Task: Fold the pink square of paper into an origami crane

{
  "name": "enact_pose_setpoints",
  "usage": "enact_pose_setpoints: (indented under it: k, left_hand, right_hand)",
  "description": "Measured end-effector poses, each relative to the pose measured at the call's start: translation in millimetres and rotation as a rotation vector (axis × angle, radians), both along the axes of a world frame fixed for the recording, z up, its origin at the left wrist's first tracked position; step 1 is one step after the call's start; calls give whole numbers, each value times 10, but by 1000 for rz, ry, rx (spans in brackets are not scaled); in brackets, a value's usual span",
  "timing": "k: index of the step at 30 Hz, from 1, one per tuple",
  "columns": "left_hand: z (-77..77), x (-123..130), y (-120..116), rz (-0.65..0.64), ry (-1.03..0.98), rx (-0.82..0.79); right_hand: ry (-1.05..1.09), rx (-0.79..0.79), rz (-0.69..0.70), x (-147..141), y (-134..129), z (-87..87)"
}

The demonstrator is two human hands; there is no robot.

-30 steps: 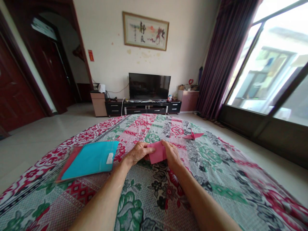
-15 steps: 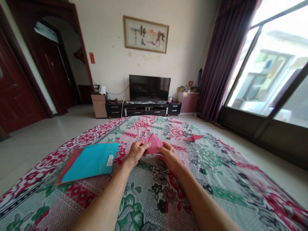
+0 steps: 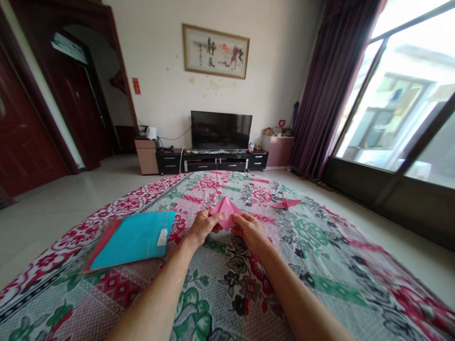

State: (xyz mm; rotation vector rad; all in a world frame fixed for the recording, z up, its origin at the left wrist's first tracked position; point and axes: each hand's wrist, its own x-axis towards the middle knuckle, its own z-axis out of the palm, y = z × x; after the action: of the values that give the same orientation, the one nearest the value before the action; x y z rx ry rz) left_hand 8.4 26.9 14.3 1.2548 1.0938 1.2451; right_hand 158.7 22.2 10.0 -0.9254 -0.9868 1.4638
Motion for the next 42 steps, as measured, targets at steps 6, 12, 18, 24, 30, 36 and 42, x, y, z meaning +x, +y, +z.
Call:
enact_pose_setpoints:
  k: [6, 12, 18, 24, 30, 36, 42]
  left_hand:
    - [-27, 14, -7, -64, -12, -4]
    - [-13, 1, -26, -110, -22, 11]
    - [11, 32, -33, -119, 51, -14]
    - [-16, 32, -26, -191, 30, -11]
    - [31, 32, -78, -279, 150, -40]
    - [53, 25, -102, -319, 244, -71]
    - [51, 44, -99, -273, 239, -76]
  right_hand:
    - [-5, 33, 28, -19, -39, 54]
    - [-37, 31, 61, -19, -25, 45]
    - [51, 20, -29, -98, -42, 56]
    - [57, -11, 4, -81, -39, 62]
    - [149, 64, 19, 1, 43, 17]
    - [210, 51, -59, 18, 95, 10]
    - [316, -64, -127, 24, 59, 76]
